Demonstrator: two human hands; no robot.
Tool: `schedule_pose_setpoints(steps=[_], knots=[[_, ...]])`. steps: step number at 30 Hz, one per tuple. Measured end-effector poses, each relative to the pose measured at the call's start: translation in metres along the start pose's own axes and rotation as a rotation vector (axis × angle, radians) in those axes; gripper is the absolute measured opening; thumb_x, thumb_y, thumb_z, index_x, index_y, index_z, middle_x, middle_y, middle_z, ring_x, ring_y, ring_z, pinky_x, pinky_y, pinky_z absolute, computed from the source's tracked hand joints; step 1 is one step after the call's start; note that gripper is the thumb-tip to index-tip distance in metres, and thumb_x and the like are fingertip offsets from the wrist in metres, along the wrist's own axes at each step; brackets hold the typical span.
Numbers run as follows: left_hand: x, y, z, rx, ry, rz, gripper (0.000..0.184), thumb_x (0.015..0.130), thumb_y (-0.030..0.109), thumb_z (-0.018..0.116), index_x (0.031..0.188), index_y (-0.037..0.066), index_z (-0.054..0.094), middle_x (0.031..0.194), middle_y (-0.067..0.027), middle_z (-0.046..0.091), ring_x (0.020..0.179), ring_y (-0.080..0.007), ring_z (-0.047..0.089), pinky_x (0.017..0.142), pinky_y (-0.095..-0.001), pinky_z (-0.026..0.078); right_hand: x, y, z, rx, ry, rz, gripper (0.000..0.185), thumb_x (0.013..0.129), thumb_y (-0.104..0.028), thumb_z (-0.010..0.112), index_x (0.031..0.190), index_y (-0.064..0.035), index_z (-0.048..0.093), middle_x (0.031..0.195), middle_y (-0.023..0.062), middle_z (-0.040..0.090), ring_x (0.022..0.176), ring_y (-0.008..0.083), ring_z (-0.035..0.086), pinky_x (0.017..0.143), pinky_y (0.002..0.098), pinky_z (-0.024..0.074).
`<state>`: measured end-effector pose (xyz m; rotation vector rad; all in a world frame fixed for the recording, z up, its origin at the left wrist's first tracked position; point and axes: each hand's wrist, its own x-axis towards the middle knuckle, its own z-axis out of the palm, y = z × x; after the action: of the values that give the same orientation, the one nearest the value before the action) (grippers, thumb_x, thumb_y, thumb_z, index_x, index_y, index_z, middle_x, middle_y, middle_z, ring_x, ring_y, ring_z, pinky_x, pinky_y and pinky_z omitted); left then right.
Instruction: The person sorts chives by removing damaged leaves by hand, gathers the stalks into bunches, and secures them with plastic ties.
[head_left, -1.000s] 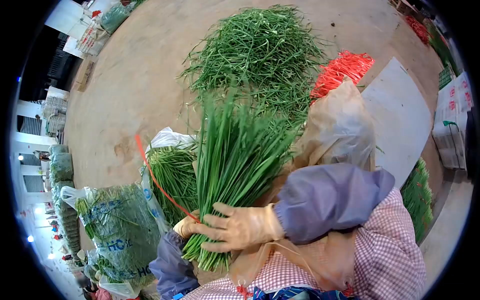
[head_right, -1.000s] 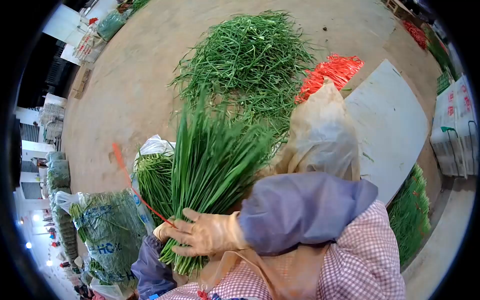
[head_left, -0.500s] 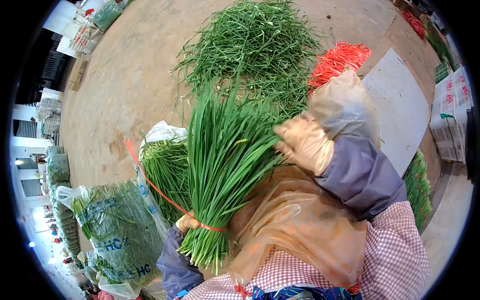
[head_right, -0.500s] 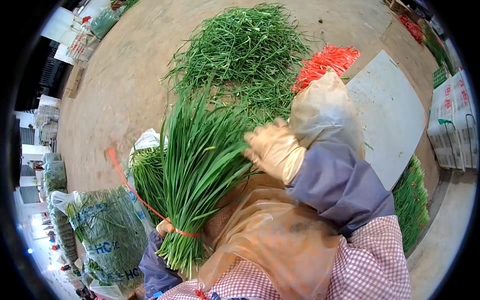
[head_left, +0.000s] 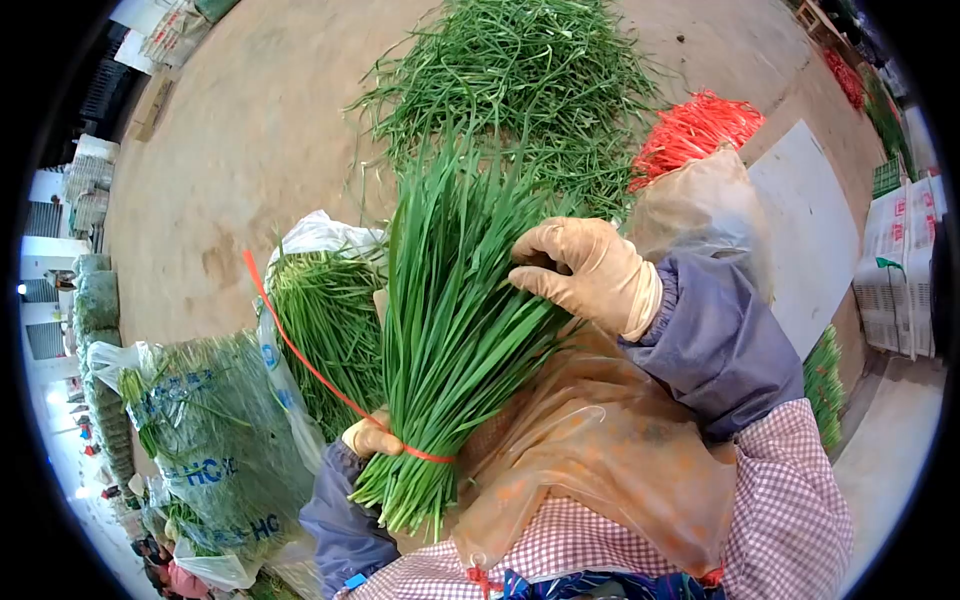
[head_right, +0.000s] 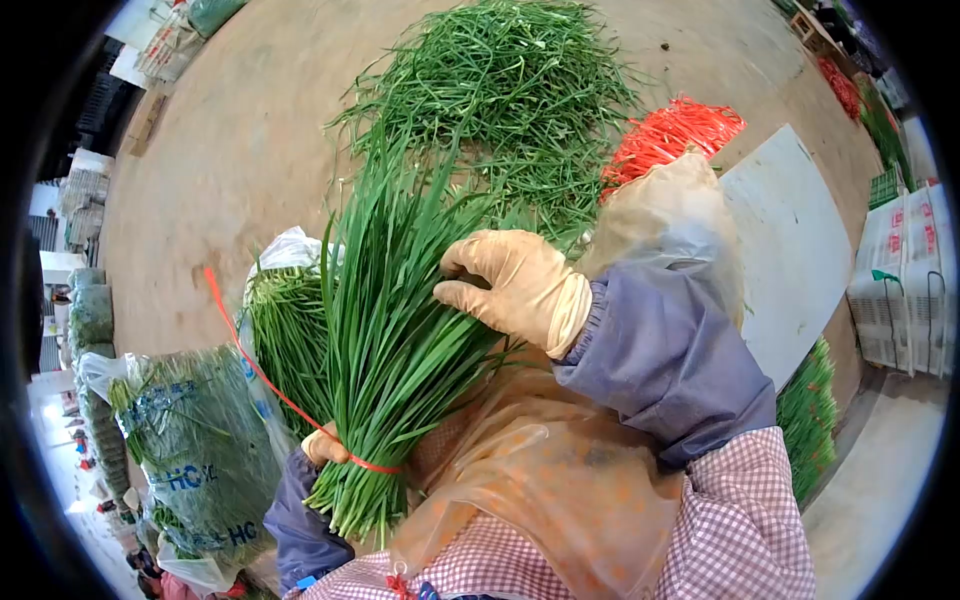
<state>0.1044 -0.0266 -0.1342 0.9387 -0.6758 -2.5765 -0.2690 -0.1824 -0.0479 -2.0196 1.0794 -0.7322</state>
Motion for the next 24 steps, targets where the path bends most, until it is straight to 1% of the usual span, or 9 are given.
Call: schedule_pose_setpoints(steps=[2, 9, 13, 14, 17, 18, 21, 22, 24], knots=[[0.001, 0.002, -0.002, 0.060, -0.026, -0.003, 0.103, 0.065, 0.040, 0.086, 0.147, 0.002, 0.035, 0.144, -0.0161, 0.046, 0.132, -0.0310, 0.045, 0.112, -0.0452, 0.032, 0.002, 0.001, 0.002, 0.002, -0.112, 0.130, 0.034, 0.082, -0.035, 0.071, 0.099, -0.0047, 0.068, 0.086, 0.0150, 0.067, 0.084, 0.0334, 0.065, 0.075, 0.0393, 0.0519], [0.006, 0.005, 0.004, 0.063, -0.044, 0.015, 0.105, 0.064, 0.043, 0.087, 0.147, 0.003, 0.036, 0.144, -0.0163, 0.047, 0.132, -0.0319, 0.046, 0.112, -0.0465, 0.032, 0.004, 0.006, 0.017, 0.051, -0.166, 0.027, 0.021, 0.082, -0.023, 0.073, 0.094, -0.0052, 0.069, 0.080, 0.0126, 0.067, 0.075, 0.0308, 0.066, 0.066, 0.0362, 0.0527], [0.007, 0.001, 0.003, 0.072, -0.050, 0.053, 0.103, 0.064, 0.044, 0.086, 0.146, 0.002, 0.038, 0.142, -0.0160, 0.049, 0.129, -0.0310, 0.048, 0.111, -0.0458, 0.034, -0.009, -0.003, 0.015, -0.300, -0.047, -0.308, 0.017, 0.078, -0.021, 0.073, 0.091, -0.0103, 0.068, 0.069, 0.0084, 0.061, 0.063, 0.0281, 0.062, 0.058, 0.0370, 0.0497], [0.006, 0.001, 0.005, 0.066, -0.041, 0.058, 0.103, 0.064, 0.044, 0.086, 0.145, 0.002, 0.039, 0.141, -0.0159, 0.050, 0.129, -0.0309, 0.049, 0.111, -0.0457, 0.034, -0.014, -0.013, 0.008, -0.481, -0.104, -0.384, 0.021, 0.072, -0.018, 0.071, 0.090, -0.0117, 0.065, 0.073, 0.0059, 0.059, 0.063, 0.0248, 0.059, 0.055, 0.0367, 0.0473], [0.006, 0.007, 0.019, 0.034, -0.001, 0.044, 0.100, 0.065, 0.042, 0.085, 0.144, 0.001, 0.041, 0.139, -0.0154, 0.052, 0.127, -0.0298, 0.050, 0.109, -0.0438, 0.036, -0.031, -0.028, 0.013, -0.596, 0.174, -0.607, 0.027, 0.066, -0.016, 0.068, 0.092, -0.0101, 0.063, 0.089, 0.0058, 0.061, 0.068, 0.0229, 0.059, 0.055, 0.0348, 0.0473], [0.006, 0.012, 0.027, 0.007, 0.017, 0.022, 0.098, 0.065, 0.039, 0.085, 0.143, 0.001, 0.041, 0.138, -0.0150, 0.053, 0.126, -0.0289, 0.051, 0.108, -0.0423, 0.036, -0.034, -0.031, 0.013, -0.594, 0.162, -0.654, 0.031, 0.064, -0.014, 0.065, 0.094, -0.0084, 0.061, 0.101, 0.0073, 0.059, 0.075, 0.0232, 0.059, 0.057, 0.0332, 0.0498], [0.006, 0.013, 0.031, -0.030, 0.034, 0.002, 0.095, 0.066, 0.034, 0.085, 0.143, 0.000, 0.041, 0.136, -0.0138, 0.054, 0.125, -0.0264, 0.051, 0.108, -0.0396, 0.037, -0.030, -0.036, 0.015, -0.363, 0.074, -0.760, 0.030, 0.064, -0.012, 0.067, 0.093, -0.0075, 0.060, 0.104, 0.0094, 0.060, 0.084, 0.0264, 0.063, 0.062, 0.0348, 0.0534], [0.007, 0.014, 0.035, -0.024, 0.049, 0.003, 0.095, 0.066, 0.034, 0.085, 0.143, 0.000, 0.041, 0.136, -0.0136, 0.054, 0.125, -0.0262, 0.051, 0.108, -0.0395, 0.037, -0.026, -0.036, 0.018, -0.113, -0.015, -0.740, 0.024, 0.068, -0.007, 0.069, 0.090, -0.0062, 0.058, 0.106, 0.0103, 0.061, 0.093, 0.0310, 0.064, 0.065, 0.0372, 0.0554], [0.008, 0.019, 0.039, 0.011, 0.050, -0.011, 0.096, 0.067, 0.035, 0.085, 0.144, 0.000, 0.039, 0.137, -0.0129, 0.053, 0.127, -0.0252, 0.050, 0.109, -0.0396, 0.036, -0.018, -0.035, 0.032, 0.332, -0.117, -0.661, 0.013, 0.082, -0.007, 0.068, 0.089, -0.0049, 0.057, 0.107, 0.0124, 0.063, 0.093, 0.0334, 0.065, 0.069, 0.0394, 0.0556]])
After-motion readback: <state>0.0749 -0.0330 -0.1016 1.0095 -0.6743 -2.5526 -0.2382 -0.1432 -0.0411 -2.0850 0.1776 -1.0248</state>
